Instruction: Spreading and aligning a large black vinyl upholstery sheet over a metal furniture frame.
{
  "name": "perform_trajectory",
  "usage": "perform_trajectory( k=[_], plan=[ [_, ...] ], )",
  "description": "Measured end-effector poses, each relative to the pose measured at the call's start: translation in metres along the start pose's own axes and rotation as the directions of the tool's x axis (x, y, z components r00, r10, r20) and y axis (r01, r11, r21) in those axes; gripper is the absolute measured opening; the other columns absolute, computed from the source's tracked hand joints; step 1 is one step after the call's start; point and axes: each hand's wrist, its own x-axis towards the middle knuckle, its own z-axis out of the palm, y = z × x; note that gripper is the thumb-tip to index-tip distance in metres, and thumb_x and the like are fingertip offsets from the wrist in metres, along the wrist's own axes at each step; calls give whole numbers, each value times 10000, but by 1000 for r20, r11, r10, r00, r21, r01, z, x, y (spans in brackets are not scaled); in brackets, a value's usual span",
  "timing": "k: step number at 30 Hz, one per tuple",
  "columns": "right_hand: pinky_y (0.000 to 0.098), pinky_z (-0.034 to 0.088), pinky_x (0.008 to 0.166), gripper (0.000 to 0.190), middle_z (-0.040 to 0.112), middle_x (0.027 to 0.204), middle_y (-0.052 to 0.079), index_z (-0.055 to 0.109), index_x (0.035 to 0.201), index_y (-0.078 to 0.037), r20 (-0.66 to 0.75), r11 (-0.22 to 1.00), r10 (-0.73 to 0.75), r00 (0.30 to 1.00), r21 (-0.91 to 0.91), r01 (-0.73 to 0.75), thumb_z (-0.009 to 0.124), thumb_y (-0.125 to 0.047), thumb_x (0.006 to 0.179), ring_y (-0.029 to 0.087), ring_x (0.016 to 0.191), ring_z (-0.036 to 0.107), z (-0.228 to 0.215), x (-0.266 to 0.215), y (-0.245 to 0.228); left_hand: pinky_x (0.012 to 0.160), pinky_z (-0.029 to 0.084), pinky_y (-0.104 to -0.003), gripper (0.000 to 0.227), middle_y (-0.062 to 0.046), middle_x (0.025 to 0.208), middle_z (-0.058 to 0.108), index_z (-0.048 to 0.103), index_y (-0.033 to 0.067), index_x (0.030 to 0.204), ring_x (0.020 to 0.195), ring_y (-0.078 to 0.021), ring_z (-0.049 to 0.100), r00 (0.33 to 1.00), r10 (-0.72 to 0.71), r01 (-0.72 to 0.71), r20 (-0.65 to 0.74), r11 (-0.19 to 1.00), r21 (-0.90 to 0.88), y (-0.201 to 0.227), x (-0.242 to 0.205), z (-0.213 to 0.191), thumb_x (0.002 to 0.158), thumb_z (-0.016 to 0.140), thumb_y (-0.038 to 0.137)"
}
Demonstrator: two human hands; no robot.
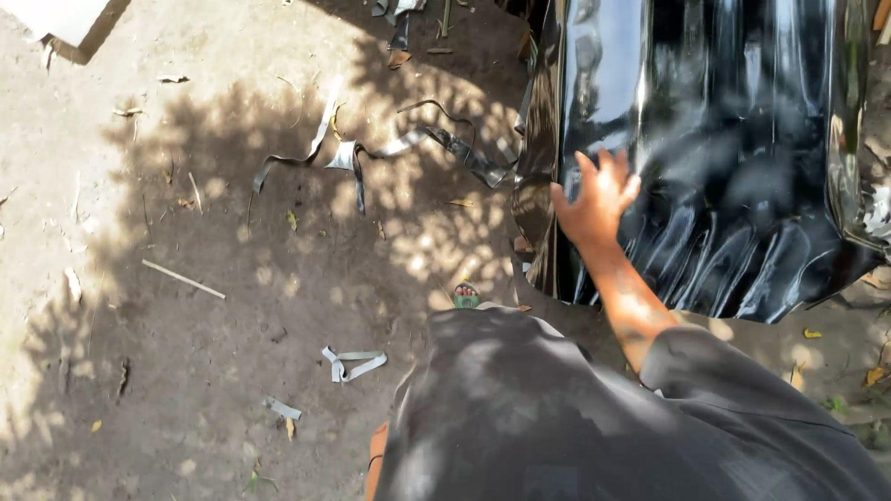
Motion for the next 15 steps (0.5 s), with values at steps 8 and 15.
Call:
perform_trajectory(
  k=[8,15],
  plan=[
    [681,88,1196,834,354,1658,227,416,1618,-114,-15,937,-90,996,-341,79,733,-239,856,446,1538,278,81,29,6,561,478,-371,281,-87,923,735,727,157,1128,767,-216,671,988,-57,-19,-141,875,-484,126,67,-147,914,597,286],
    [636,-33,1245,781,307,1701,129,348,1645,-182,102,945,56,993,-326,-20,590,-198,902,363,1589,203,87,29,1,626,443,-385,360,-126,1000,741,699,80,1232,816,-244,693,981,18,-119,-192,841,-529,235,121,-237,965,634,312]
  ],
)
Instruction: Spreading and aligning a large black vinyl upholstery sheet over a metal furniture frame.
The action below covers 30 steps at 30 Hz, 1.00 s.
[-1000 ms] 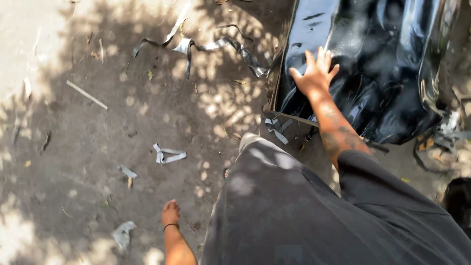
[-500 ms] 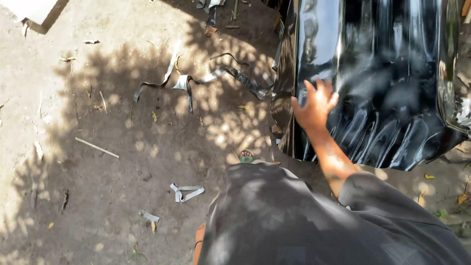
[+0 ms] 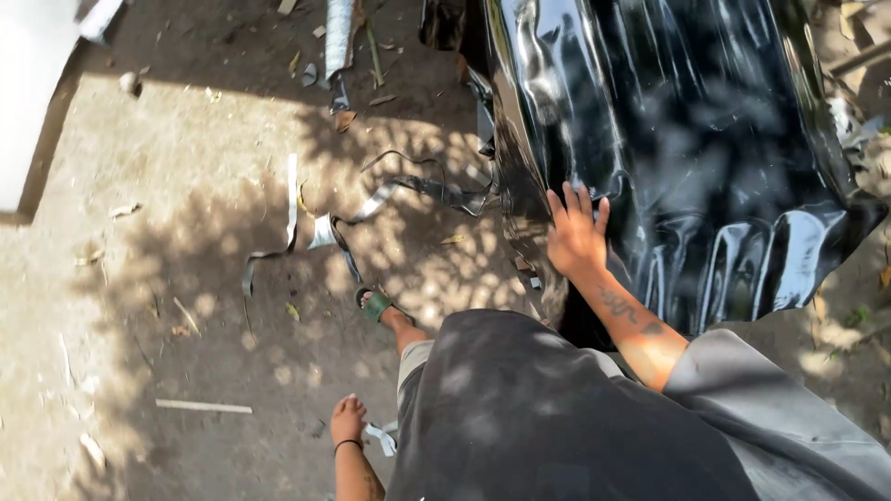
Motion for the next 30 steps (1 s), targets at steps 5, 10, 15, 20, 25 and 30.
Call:
perform_trajectory(
  k=[5,10,15,20,25,30],
  plan=[
    [593,60,1239,606,404,1638,67,483,1543,-260,96,984,176,980,-17,-176,565,-357,950,306,1547,293,-18,7,-18,902,527,-468,422,-160,1226,715,642,138,1320,1103,-334,676,915,234,-398,330,664,633,39,71,-7,987,580,389],
    [470,139,1202,412,558,1535,-98,670,1356,-419,-228,881,343,911,-257,-396,505,-567,1008,141,1504,414,-10,29,-53,1012,523,-516,589,-143,1321,643,352,413,1576,1195,-380,645,696,-150,-717,702,-101,690,146,172,-33,990,337,464],
    [796,234,1051,396,489,1540,175,724,1270,-124,-303,786,607,734,99,-610,770,-324,932,446,1436,384,0,63,-81,861,576,-487,550,-94,1406,614,465,363,1496,1058,-335,734,887,-44,-452,459,-283,846,300,265,-56,975,476,186],
    [695,-32,1189,503,191,1697,178,574,1452,-135,-71,620,772,632,306,-723,619,-370,1010,399,1569,62,-19,126,-114,766,554,-478,338,-81,1234,640,639,324,1206,963,-366,704,831,286,-511,478,48,858,461,327,-5,884,560,257],
    [720,-10,1190,563,87,1717,160,497,1530,-173,-184,626,778,601,308,-717,675,-365,1032,426,1573,32,-3,225,-110,683,538,-299,452,-243,1078,562,457,-21,1436,936,-378,616,704,296,-440,645,895,69,552,348,110,1087,455,266],
    [731,-66,1144,694,164,1681,319,464,1575,-85,-255,712,702,666,219,-667,770,-275,982,525,1541,100,3,357,-80,678,614,-422,485,-247,1157,733,648,15,1312,1032,-366,741,836,201,-431,510,816,385,585,304,184,990,696,375]
  ],
)
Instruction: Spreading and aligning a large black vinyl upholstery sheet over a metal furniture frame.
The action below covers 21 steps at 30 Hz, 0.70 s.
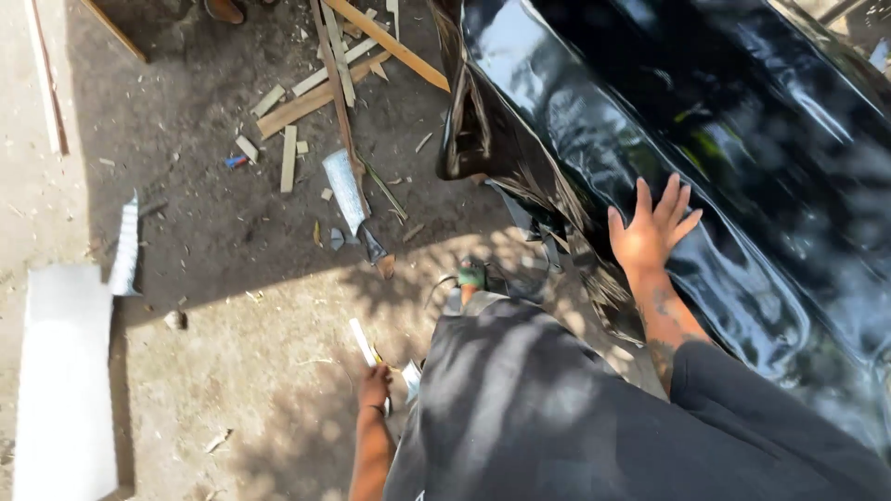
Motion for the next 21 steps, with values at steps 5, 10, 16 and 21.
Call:
perform_trajectory(
  k=[5,10,16,21],
  plan=[
    [697,-58,1152,709,118,1697,172,407,1604,-167,200,996,27,979,-86,-10,561,-503,999,415,1538,41,21,128,-57,746,489,-369,370,11,977,700,632,170,1165,890,-214,640,979,197,-199,59,827,526,41,18,-24,798,665,206],
    [785,75,1121,753,219,1661,292,351,1620,-125,221,999,-21,975,-24,27,454,-603,1048,552,1503,138,30,216,-95,772,512,-429,386,-97,1089,720,678,85,1181,957,-230,691,844,-482,488,-235,872,-37,103,14,-42,981,574,399],
    [796,-14,1147,853,-33,1701,228,160,1687,-222,314,963,258,914,-155,-219,312,-716,1009,586,1498,-68,45,252,-134,751,419,-441,383,-121,1075,701,663,99,1200,933,-266,657,885,-450,445,-124,893,-60,166,83,-36,933,558,353],
    [723,-51,1185,762,29,1729,145,244,1652,-295,310,939,343,887,-144,-313,256,-699,1006,482,1542,-65,43,262,-147,1010,478,-398,496,-111,1284,695,791,196,1097,1201,-319,641,949,-99,-204,299,530,823,240,212,-26,855,453,466]
  ],
)
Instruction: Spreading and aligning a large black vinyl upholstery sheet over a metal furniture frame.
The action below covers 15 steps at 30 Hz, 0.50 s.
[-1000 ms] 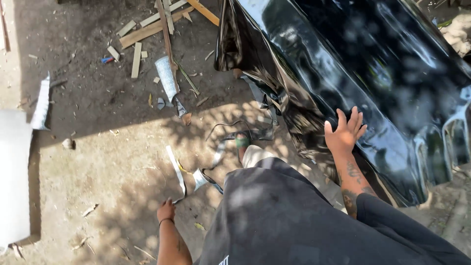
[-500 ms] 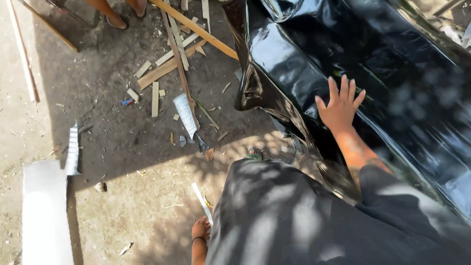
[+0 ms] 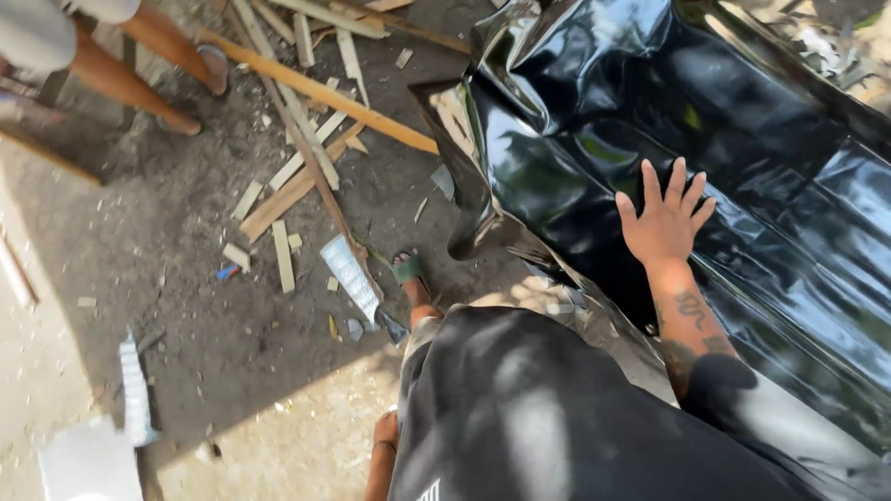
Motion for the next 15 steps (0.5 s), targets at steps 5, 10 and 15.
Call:
perform_trajectory(
  k=[5,10,15],
  plan=[
    [708,-29,1214,748,28,1752,89,233,1672,-334,-22,992,124,992,13,-124,259,-753,1052,407,1579,-26,10,7,-6,1123,479,-470,468,-151,1342,697,698,194,1287,1273,-371,628,975,190,-221,117,901,373,77,98,-160,976,386,349],
    [721,-55,1198,730,24,1762,31,239,1671,-376,-23,938,333,943,115,-328,279,-754,1049,372,1590,-32,19,23,-41,1045,560,-459,480,-95,1236,763,717,202,1271,1201,-316,702,941,326,-312,84,749,584,234,218,-350,1008,351,368],
    [727,-27,1195,750,-5,1755,38,158,1675,-412,-14,876,477,879,86,-474,303,-760,1026,371,1586,-46,23,33,-57,1075,494,-564,565,-168,1346,672,685,93,1333,1272,-387,610,837,499,-495,-222,865,81,414,288,-423,985,553,518]
  ],
)
